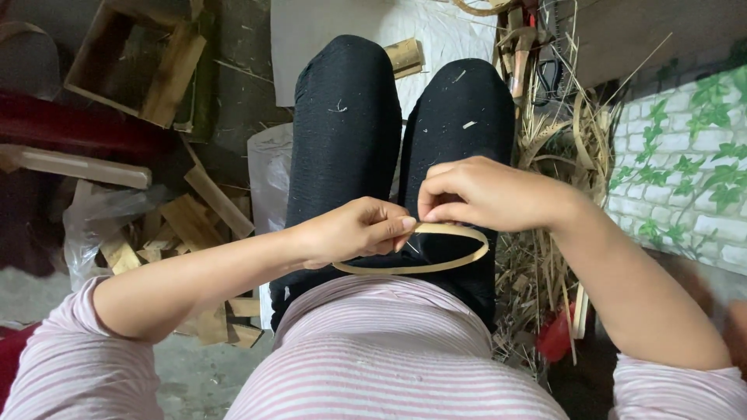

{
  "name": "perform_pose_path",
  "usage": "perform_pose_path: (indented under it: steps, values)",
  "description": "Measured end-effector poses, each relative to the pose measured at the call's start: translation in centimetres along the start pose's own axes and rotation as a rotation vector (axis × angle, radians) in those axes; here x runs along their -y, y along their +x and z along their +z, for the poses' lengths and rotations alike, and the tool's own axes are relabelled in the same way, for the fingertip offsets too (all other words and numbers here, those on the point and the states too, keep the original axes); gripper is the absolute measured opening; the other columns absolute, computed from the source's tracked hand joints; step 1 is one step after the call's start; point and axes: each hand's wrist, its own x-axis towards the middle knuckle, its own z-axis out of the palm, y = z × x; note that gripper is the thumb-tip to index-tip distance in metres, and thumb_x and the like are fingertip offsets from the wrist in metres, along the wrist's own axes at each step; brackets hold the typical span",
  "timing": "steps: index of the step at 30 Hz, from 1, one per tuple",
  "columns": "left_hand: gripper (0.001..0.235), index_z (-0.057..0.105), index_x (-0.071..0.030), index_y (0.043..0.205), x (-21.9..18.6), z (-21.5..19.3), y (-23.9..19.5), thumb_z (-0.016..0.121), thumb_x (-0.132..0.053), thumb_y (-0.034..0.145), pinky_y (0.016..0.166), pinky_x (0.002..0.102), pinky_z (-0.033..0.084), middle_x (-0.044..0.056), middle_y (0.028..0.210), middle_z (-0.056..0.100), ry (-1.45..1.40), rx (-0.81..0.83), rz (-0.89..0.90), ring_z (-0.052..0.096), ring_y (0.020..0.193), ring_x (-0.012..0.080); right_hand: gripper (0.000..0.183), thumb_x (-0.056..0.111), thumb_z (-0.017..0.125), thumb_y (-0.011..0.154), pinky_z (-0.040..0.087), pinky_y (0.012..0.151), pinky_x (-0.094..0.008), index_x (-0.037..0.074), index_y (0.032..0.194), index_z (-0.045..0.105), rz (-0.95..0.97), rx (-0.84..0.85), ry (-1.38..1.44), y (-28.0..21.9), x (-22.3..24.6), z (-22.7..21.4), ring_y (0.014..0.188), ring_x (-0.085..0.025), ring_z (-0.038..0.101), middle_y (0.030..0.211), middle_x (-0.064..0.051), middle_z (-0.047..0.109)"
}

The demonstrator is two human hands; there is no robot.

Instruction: The person sits on the floor and weaves a thin strip of material around a circular wooden hoop using a purple string. They wrap the string around the hoop and the strip, then use scissors to trim the excess string.

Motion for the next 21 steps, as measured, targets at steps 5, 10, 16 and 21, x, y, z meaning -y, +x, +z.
perform_pose_path:
  steps: [5, 10, 16, 21]
  values:
    - [0.038, 0.064, -0.008, 0.075, -0.2, -0.1, -0.1, 0.049, -0.020, 0.108, 0.042, 0.014, 0.022, -0.007, 0.052, 0.036, -0.009, -0.019, -0.035, 0.025, 0.048, 0.0005, 0.023, 0.012, 0.061, 0.098, 0.064, 0.066, -0.032, -0.002, 0.088, 0.076, 0.124, 0.008, 0.596, 0.0, -1.2, 1.8, 0.063, -0.020, 0.077, 0.069, -0.014, 0.078]
    - [0.038, 0.064, -0.008, 0.076, 0.2, -0.3, 0.1, 0.049, -0.021, 0.108, 0.042, 0.014, 0.022, -0.007, 0.052, 0.035, -0.011, -0.017, -0.044, 0.024, 0.048, 0.0008, 0.010, 0.002, 0.077, 0.086, 0.060, 0.060, -0.028, -0.007, 0.086, 0.076, 0.082, -0.105, 0.852, -0.1, -2.6, 4.3, 0.060, -0.015, 0.068, 0.066, -0.013, 0.071]
    - [0.038, 0.064, -0.007, 0.076, 0.9, 0.0, 0.1, 0.049, -0.021, 0.108, 0.042, 0.015, 0.023, -0.007, 0.052, 0.035, -0.001, -0.016, -0.059, 0.025, 0.048, 0.0020, 0.011, -0.002, 0.081, 0.083, 0.058, 0.057, -0.027, -0.011, 0.084, 0.075, 0.114, -0.089, 1.106, 0.4, -4.6, 7.0, 0.060, -0.015, 0.065, 0.069, -0.014, 0.068]
    - [0.038, 0.065, -0.007, 0.075, 0.5, 0.0, 0.0, 0.049, -0.019, 0.108, 0.041, 0.014, 0.025, -0.007, 0.050, 0.035, 0.025, -0.016, -0.061, 0.025, 0.047, 0.0017, 0.011, -0.002, 0.079, 0.084, 0.059, 0.057, -0.027, -0.012, 0.085, 0.075, 0.150, -0.060, 1.110, 0.6, -4.2, 6.0, 0.059, -0.016, 0.067, 0.069, -0.018, 0.070]
